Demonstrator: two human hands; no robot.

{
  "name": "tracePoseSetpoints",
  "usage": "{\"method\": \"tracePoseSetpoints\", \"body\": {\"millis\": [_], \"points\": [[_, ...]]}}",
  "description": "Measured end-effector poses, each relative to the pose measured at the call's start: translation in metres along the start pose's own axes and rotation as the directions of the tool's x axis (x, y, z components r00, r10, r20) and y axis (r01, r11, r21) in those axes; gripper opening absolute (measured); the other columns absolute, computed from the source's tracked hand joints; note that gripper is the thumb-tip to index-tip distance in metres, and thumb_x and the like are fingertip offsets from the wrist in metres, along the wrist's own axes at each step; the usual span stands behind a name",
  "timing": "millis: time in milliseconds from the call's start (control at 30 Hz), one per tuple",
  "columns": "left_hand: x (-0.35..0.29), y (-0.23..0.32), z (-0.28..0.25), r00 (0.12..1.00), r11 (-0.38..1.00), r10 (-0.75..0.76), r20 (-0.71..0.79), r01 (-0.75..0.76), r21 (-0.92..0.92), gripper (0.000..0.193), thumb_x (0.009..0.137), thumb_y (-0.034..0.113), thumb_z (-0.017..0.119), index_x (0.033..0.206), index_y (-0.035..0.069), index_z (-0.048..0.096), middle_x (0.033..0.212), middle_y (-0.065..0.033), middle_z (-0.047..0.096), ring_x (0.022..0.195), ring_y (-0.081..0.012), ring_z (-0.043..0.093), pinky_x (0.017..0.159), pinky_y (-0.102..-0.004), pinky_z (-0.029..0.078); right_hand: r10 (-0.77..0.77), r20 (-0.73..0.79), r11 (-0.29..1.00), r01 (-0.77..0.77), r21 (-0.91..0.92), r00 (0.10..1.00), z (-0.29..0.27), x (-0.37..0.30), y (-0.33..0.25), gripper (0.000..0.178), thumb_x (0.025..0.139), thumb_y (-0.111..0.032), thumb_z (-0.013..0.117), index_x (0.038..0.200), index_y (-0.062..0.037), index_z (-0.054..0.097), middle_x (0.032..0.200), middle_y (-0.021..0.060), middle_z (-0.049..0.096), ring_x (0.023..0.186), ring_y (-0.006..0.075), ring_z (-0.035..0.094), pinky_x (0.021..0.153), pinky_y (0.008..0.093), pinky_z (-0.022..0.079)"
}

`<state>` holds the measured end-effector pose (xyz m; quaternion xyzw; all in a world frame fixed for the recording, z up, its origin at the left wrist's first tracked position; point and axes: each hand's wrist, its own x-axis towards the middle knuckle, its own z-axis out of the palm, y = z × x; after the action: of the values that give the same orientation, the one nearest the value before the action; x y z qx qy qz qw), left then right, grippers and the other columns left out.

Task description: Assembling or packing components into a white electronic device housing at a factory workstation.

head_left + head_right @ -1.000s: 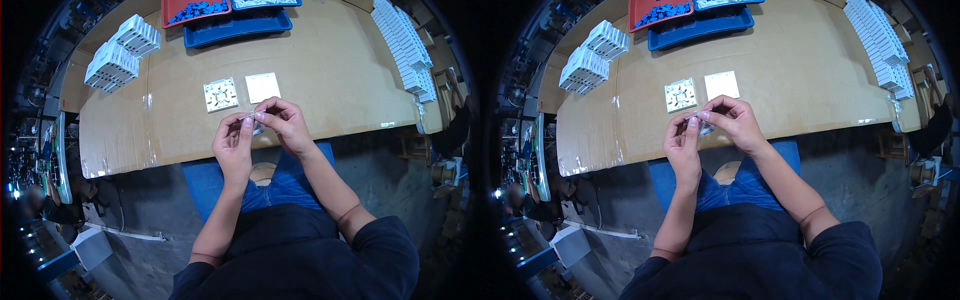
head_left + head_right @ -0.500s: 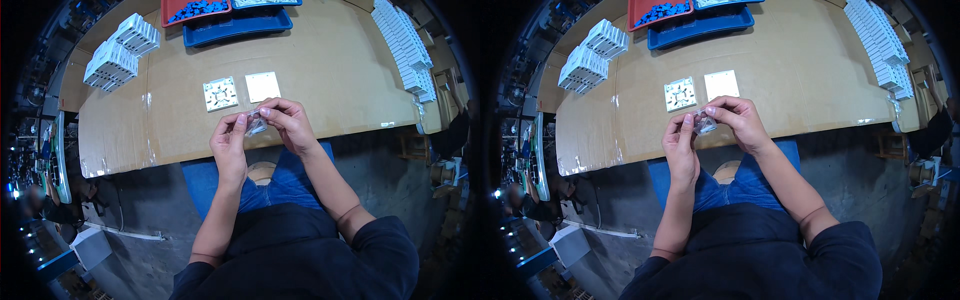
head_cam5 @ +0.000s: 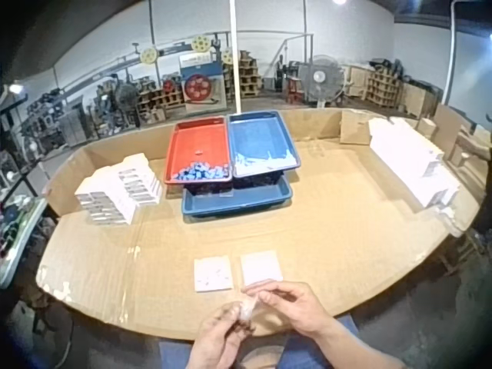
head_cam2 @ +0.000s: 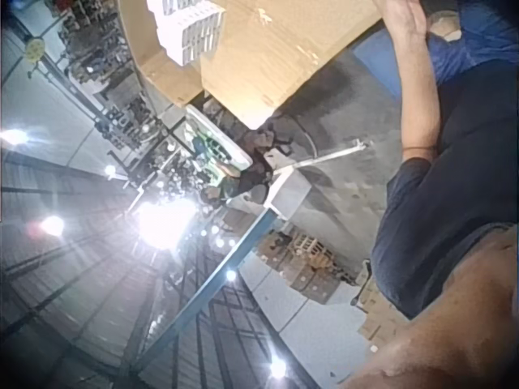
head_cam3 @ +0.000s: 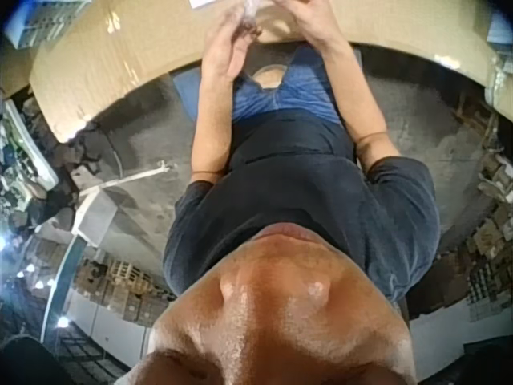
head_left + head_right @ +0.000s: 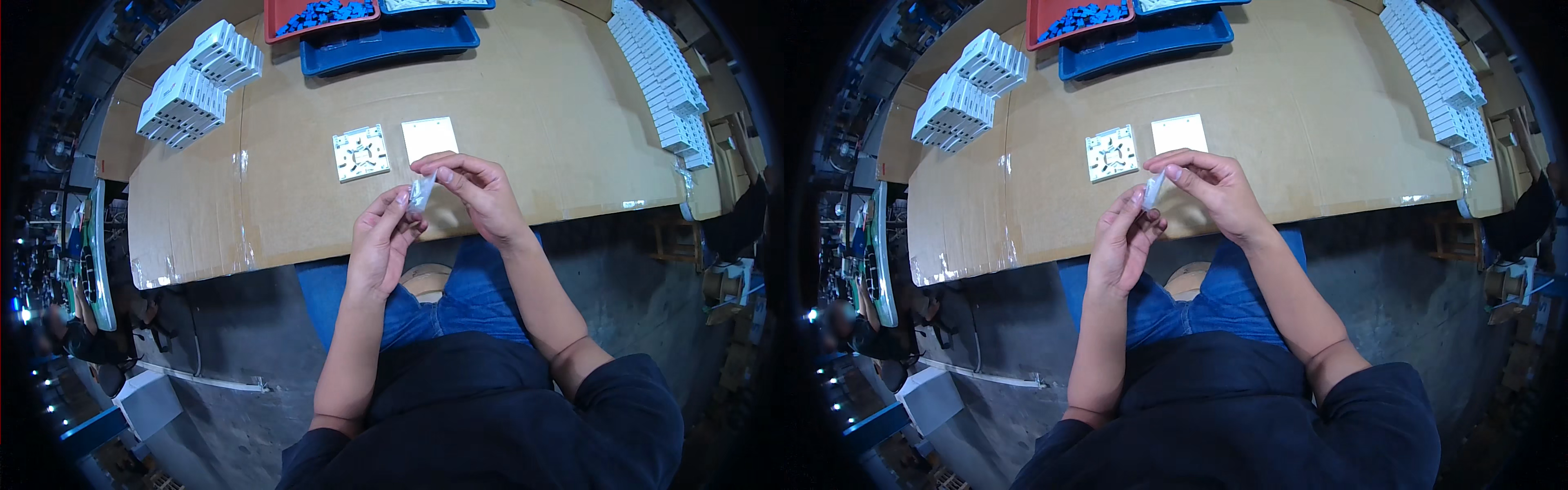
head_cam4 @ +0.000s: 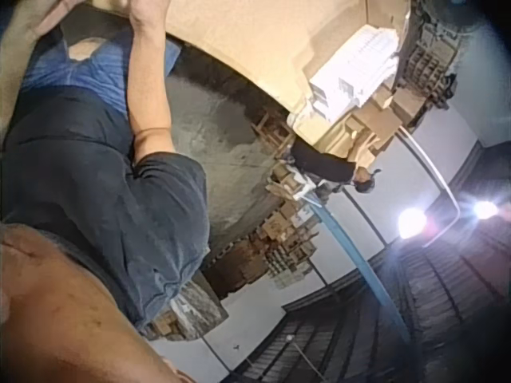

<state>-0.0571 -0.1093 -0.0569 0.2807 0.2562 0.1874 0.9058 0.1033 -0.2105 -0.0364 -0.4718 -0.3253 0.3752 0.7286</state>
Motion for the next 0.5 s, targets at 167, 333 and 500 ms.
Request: {"method": "tracePoseSetpoints", "body": {"millis": [167,333,500], "points": [[-0.002,0.005,0.017,0.988,0.994,0.1,-0.119,-0.095,0.046,0.023,0.103,0.012,0.066,0.123,0.001,0.067,0.106,-0.0079,0.07,0.088,-0.012,0.067,0.085,-0.0306,0.059,0.192,-0.074,0.977,-0.183,0.112,0.979,-0.003,-0.002,-0.014,0.026,0.101,-0.013,0.068,0.123,-0.0007,0.072,0.115,0.0084,0.074,0.109,0.0139,0.067,0.096,0.0325,0.055],[0.0,0.001,0.012,0.961,0.964,0.245,-0.132,-0.226,0.14,0.015,0.102,0.007,0.065,0.115,-0.001,0.065,0.107,-0.0076,0.07,0.089,-0.0124,0.068,0.083,-0.0271,0.059,0.183,0.019,0.978,-0.18,-0.11,0.983,-0.008,-0.006,-0.003,0.035,0.094,-0.002,0.074,0.128,0.0012,0.067,0.111,0.0061,0.071,0.101,0.0096,0.067,0.088,0.0256,0.056],[0.001,-0.001,0.01,0.921,0.853,0.386,-0.048,-0.337,0.4,0.014,0.101,0.002,0.064,0.114,-0.002,0.06,0.105,-0.008,0.067,0.092,-0.0115,0.067,0.083,-0.0248,0.057,0.174,0.04,0.98,-0.169,-0.104,0.984,-0.004,-0.004,0.0,0.033,0.09,0.002,0.076,0.122,0.0021,0.066,0.105,0.0035,0.07,0.094,0.0074,0.065,0.083,0.0238,0.055]]}}
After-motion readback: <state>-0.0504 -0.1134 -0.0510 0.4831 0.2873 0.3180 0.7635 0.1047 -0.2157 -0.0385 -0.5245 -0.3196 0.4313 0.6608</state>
